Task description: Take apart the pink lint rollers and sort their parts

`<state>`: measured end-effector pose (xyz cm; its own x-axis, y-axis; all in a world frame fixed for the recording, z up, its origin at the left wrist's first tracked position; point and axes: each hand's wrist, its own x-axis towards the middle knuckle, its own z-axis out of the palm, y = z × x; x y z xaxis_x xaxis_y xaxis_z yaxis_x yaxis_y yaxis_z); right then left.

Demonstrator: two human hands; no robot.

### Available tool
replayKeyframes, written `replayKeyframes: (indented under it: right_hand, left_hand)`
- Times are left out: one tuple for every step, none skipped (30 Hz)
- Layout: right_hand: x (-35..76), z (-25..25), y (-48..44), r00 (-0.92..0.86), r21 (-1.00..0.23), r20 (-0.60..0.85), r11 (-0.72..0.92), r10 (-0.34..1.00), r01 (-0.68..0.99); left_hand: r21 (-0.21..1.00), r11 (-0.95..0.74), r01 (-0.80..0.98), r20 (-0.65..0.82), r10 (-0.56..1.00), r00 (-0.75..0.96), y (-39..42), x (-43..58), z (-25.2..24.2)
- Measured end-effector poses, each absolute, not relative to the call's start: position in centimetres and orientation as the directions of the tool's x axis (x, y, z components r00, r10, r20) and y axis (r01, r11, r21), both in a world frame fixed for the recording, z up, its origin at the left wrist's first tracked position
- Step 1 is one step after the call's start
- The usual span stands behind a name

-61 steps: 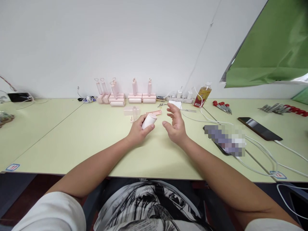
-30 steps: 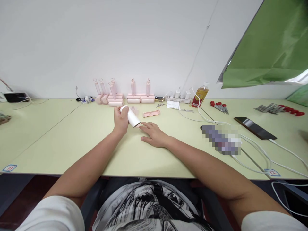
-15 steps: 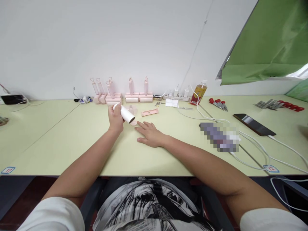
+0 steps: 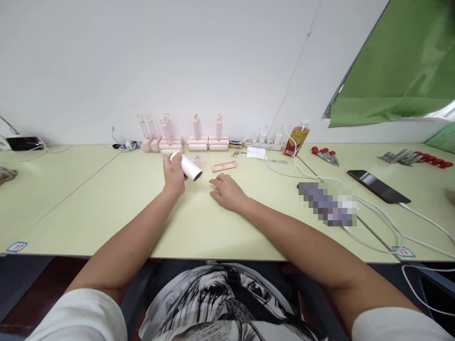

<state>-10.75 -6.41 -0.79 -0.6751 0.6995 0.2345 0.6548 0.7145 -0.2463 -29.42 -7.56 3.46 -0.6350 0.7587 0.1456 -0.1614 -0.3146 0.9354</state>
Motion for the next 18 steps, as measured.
replayKeyframes:
  right_hand:
    - [-10.6, -0.7, -6.2, -0.666, -0.24, 0.22, 0.701, 0.713, 0.672]
    - [-10.4, -0.6, -5.9, -0.67, -0.235, 0.184, 0.694, 0.719, 0.681]
    - [-10.3, -0.5, -5.7, -0.675, -0.229, 0.137, 0.687, 0.725, 0.69]
    - [-10.2, -0.3, -5.6, -0.675, -0.22, 0.092, 0.677, 0.732, 0.703]
    - [-10.0, -0.1, -5.5, -0.666, -0.206, 0.061, 0.662, 0.743, 0.72]
    - [-9.8, 0.2, -5.5, -0.646, -0.188, 0.045, 0.641, 0.762, 0.744]
    - [-9.5, 0.5, -5.6, -0.614, -0.17, 0.038, 0.611, 0.788, 0.773]
    - [-9.1, 0.8, -5.7, -0.577, -0.156, 0.03, 0.574, 0.816, 0.804]
    - [-8.7, 1.1, -5.7, -0.544, -0.15, 0.008, 0.539, 0.839, 0.829]
    - [-8.3, 1.4, -5.8, -0.522, -0.151, -0.027, 0.513, 0.853, 0.845]
    - [-7.8, 1.8, -5.8, -0.517, -0.162, -0.071, 0.502, 0.853, 0.85]
    - [-7.4, 2.0, -5.8, -0.531, -0.18, -0.115, 0.508, 0.84, 0.842]
    - [-7.1, 2.3, -5.8, -0.554, -0.203, -0.149, 0.523, 0.819, 0.827]
    - [-6.8, 2.5, -5.7, -0.579, -0.227, -0.17, 0.54, 0.797, 0.81]
    - [-6.7, 2.6, -5.6, -0.597, -0.246, -0.179, 0.552, 0.782, 0.797]
    - [-6.6, 2.6, -5.6, -0.603, -0.26, -0.179, 0.554, 0.778, 0.791]
    - [-6.6, 2.6, -5.5, -0.598, -0.266, -0.175, 0.547, 0.783, 0.794]
    - [-6.7, 2.6, -5.4, -0.586, -0.267, -0.169, 0.535, 0.793, 0.801]
  left_hand:
    - [0.938, -0.307, -0.161, 0.144, 0.767, -0.626, -7.6, -29.3, 3.4]
    - [0.941, -0.299, -0.16, 0.142, 0.776, -0.614, -7.6, -29.1, 3.3]
    - [0.944, -0.291, -0.158, 0.143, 0.788, -0.599, -7.7, -29.0, 3.3]
    - [0.945, -0.286, -0.157, 0.146, 0.801, -0.581, -7.7, -28.9, 3.1]
    - [0.946, -0.283, -0.157, 0.151, 0.815, -0.56, -7.7, -28.8, 3.0]
    - [0.947, -0.281, -0.157, 0.156, 0.828, -0.539, -7.6, -28.7, 2.9]
    - [0.948, -0.277, -0.158, 0.16, 0.841, -0.517, -7.6, -28.7, 2.8]
    - [0.949, -0.273, -0.16, 0.162, 0.852, -0.497, -7.6, -28.7, 2.7]
    - [0.95, -0.268, -0.162, 0.161, 0.861, -0.483, -7.6, -28.7, 2.7]
    - [0.951, -0.264, -0.164, 0.159, 0.866, -0.474, -7.7, -28.7, 2.7]
    - [0.951, -0.261, -0.164, 0.158, 0.87, -0.467, -7.7, -28.7, 2.7]
    - [0.952, -0.258, -0.164, 0.157, 0.873, -0.462, -7.8, -28.7, 2.7]
    - [0.953, -0.256, -0.163, 0.157, 0.876, -0.456, -7.9, -28.6, 2.8]
    - [0.954, -0.254, -0.162, 0.158, 0.88, -0.448, -7.9, -28.6, 2.8]
    - [0.954, -0.253, -0.161, 0.161, 0.884, -0.439, -8.0, -28.6, 2.8]
    - [0.954, -0.254, -0.161, 0.164, 0.887, -0.431, -8.0, -28.5, 2.7]
    - [0.953, -0.255, -0.161, 0.166, 0.89, -0.425, -8.0, -28.5, 2.7]
    - [0.953, -0.255, -0.163, 0.167, 0.891, -0.421, -8.0, -28.5, 2.6]
